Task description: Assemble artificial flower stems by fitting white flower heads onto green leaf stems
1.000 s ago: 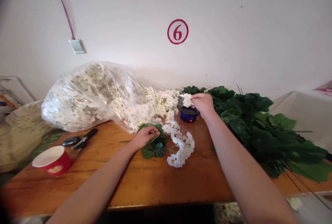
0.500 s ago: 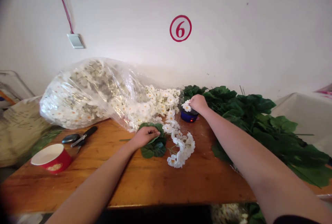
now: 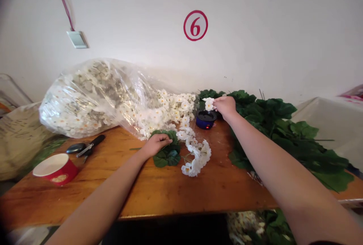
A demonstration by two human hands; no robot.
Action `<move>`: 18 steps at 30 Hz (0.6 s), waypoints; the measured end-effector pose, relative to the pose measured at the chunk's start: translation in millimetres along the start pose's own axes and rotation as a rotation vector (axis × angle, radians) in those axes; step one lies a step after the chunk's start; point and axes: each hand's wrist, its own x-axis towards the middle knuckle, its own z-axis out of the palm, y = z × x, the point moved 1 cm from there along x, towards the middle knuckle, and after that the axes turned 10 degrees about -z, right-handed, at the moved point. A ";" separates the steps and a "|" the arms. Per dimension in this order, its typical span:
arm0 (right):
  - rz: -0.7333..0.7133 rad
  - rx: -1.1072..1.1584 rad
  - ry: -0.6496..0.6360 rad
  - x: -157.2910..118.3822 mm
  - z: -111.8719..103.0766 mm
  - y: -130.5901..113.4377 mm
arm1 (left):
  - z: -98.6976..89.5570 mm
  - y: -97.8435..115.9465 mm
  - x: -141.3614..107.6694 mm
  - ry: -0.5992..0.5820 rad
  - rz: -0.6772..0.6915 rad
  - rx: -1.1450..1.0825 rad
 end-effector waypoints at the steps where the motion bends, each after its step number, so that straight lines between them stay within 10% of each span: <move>1: 0.013 0.067 0.030 -5.9 -0.5 -4.7 | -0.2 -1.1 0.4 -0.001 -0.002 -0.022; 11: 0.103 0.513 -0.157 -140.1 56.1 -35.9 | -3.2 0.4 -1.3 -0.061 -0.084 -0.207; 18: 0.204 0.453 -0.234 -161.6 71.0 -12.8 | -0.7 0.9 1.0 -0.052 -0.102 -0.275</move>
